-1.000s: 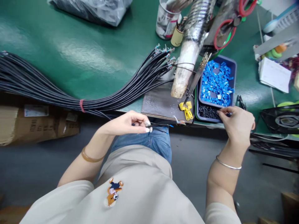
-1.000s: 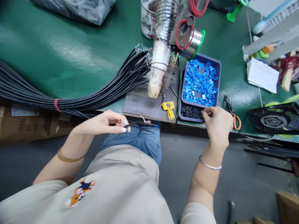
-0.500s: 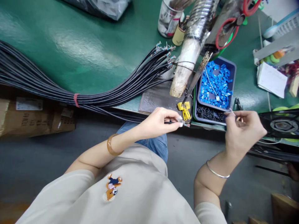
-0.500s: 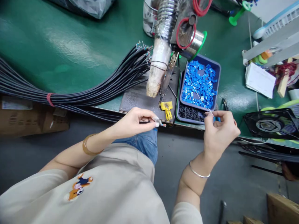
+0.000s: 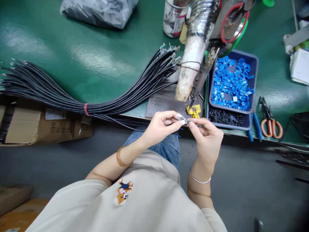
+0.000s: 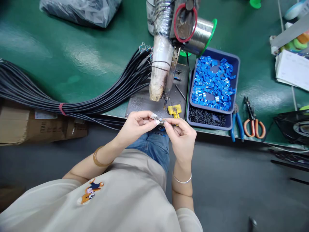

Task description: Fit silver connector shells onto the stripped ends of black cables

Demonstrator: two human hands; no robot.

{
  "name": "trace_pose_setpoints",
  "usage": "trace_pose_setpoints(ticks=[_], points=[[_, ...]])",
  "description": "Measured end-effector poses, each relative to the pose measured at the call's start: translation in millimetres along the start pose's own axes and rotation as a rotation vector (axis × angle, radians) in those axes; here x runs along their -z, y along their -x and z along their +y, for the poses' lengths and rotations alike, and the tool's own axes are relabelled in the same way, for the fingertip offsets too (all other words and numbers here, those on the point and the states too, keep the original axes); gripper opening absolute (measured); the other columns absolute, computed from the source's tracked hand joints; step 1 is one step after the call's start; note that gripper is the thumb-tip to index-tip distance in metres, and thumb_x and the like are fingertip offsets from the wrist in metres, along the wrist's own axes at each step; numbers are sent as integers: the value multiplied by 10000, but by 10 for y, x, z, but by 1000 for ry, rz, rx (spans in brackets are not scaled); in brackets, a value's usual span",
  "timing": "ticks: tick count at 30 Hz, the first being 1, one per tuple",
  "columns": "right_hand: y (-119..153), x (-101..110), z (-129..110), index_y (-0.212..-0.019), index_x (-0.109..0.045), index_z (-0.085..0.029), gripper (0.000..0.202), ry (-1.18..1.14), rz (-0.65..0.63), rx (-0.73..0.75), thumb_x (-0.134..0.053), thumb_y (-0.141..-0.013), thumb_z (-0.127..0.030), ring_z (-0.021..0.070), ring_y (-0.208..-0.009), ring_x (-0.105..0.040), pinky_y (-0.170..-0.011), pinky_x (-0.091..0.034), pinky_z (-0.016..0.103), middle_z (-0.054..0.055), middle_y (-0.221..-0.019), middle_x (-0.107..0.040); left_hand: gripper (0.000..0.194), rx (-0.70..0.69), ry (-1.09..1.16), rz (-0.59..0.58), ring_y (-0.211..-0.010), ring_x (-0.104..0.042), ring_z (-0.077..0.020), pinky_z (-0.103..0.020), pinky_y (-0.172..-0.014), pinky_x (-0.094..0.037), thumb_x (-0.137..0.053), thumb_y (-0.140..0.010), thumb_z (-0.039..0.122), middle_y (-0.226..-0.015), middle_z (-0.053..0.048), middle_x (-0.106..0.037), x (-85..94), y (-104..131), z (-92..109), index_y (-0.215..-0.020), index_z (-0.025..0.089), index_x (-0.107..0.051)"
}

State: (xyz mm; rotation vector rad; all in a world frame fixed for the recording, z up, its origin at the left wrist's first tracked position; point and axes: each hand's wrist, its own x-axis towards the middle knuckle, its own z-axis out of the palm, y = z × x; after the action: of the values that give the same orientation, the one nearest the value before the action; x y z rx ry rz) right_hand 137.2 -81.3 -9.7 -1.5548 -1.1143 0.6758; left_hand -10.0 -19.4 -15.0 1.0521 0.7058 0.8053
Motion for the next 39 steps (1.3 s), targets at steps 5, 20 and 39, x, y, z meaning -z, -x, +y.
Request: trace_pose_setpoints(ticks=[5, 20, 39], points=[[-27, -7, 37, -807, -692, -189, 106, -42, 3, -20, -698, -793, -294, 58, -535, -557, -501, -451, 175, -20, -714, -662, 141, -57, -71, -6, -660, -535, -54, -148, -638, -448, -705, -781, 241, -721, 3, -610, -15, -3, -15, -781, 110, -651], [46, 144, -168, -805, -746, -216, 89, 11, 335, 206, -737, -741, -155, 74, -652, -579, -492, -357, 188, -1, -753, -657, 111, 48, -300, -1098, -581, -604, -126, -221, -566, -470, -596, -850, 182, -655, -49, -678, 154, -142, 471, -859, 160, -705], [186, 247, -352, -839, -743, -254, 123, 107, 336, 194, -744, -766, -155, 72, -646, -621, -529, -416, 217, -25, -820, -711, 191, 131, 184, 306, -331, -328, 9, -157, -369, -179, -648, -830, 297, -658, 31, -621, 187, 394, 103, -881, 150, -536]])
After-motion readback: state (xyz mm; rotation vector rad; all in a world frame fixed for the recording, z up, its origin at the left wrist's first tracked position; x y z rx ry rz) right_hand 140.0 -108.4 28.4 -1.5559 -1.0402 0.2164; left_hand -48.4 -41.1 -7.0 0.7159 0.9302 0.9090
